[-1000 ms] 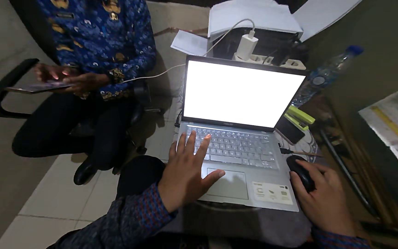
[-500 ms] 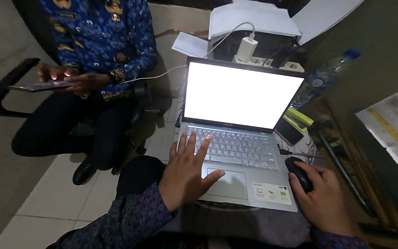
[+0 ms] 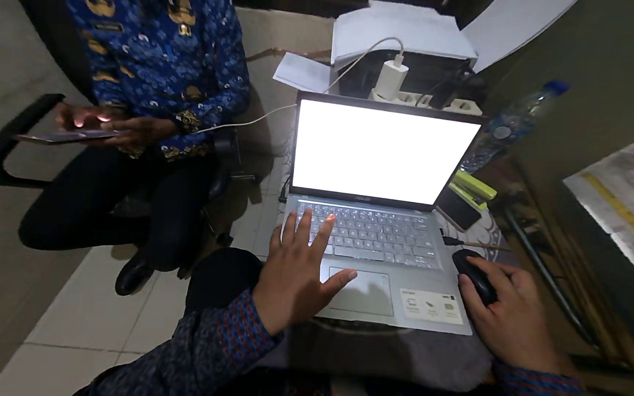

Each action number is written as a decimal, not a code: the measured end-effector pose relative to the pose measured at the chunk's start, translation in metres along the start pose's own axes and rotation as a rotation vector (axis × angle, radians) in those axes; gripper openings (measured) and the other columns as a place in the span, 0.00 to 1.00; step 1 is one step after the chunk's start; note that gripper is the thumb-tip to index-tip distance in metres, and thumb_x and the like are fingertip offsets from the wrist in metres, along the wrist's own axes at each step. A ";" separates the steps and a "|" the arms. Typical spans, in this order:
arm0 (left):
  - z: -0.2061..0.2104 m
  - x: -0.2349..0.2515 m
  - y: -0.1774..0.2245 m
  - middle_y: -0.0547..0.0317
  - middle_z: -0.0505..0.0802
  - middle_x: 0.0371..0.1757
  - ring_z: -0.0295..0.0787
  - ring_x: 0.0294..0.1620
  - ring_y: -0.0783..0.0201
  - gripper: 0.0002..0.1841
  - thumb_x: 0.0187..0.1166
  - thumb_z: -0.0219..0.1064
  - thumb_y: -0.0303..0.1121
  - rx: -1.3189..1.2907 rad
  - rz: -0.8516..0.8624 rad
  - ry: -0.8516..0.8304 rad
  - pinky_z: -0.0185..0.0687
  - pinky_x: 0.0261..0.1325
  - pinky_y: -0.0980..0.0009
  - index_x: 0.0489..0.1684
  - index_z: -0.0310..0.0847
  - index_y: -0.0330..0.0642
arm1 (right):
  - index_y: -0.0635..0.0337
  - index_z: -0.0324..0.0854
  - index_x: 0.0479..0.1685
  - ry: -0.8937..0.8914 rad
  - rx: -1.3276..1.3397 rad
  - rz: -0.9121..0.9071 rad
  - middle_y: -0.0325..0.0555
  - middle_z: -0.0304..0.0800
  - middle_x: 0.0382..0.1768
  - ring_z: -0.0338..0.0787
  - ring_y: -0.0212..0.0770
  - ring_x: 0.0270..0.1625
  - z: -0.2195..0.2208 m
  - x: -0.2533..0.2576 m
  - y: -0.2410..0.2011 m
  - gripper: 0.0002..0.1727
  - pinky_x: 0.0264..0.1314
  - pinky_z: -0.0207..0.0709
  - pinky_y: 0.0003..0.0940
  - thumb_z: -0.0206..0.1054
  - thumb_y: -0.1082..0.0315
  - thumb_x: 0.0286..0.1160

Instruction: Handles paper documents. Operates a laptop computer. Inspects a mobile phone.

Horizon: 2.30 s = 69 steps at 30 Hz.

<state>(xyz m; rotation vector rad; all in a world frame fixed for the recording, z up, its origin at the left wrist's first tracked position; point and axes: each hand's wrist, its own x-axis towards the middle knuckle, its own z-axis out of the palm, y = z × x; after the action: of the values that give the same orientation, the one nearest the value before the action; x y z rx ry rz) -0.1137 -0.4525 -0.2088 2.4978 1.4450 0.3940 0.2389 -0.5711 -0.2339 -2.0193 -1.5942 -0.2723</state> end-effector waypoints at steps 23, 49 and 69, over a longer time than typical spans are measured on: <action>0.000 0.000 0.000 0.43 0.64 0.92 0.53 0.92 0.34 0.54 0.68 0.40 0.85 0.003 -0.005 0.007 0.57 0.83 0.30 0.95 0.54 0.63 | 0.47 0.87 0.67 -0.010 0.017 0.013 0.62 0.83 0.62 0.84 0.58 0.60 0.002 0.002 0.002 0.27 0.58 0.80 0.56 0.61 0.44 0.77; 0.013 -0.044 0.003 0.40 0.74 0.85 0.64 0.87 0.34 0.52 0.67 0.45 0.85 0.046 0.083 0.137 0.58 0.83 0.29 0.92 0.60 0.66 | 0.50 0.77 0.80 0.010 -0.080 0.004 0.69 0.79 0.71 0.80 0.69 0.71 -0.006 0.002 -0.003 0.36 0.70 0.73 0.67 0.61 0.41 0.76; 0.013 -0.043 0.002 0.37 0.72 0.86 0.64 0.87 0.34 0.55 0.66 0.44 0.86 0.050 0.090 0.116 0.58 0.82 0.29 0.92 0.60 0.61 | 0.50 0.85 0.70 -0.202 -0.006 -0.149 0.63 0.78 0.74 0.79 0.65 0.73 0.007 -0.010 -0.098 0.38 0.69 0.77 0.61 0.48 0.31 0.81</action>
<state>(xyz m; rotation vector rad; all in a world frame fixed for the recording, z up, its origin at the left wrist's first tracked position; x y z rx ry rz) -0.1282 -0.4919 -0.2250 2.6271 1.4031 0.5336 0.1422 -0.5614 -0.2162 -1.9876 -1.8734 -0.1306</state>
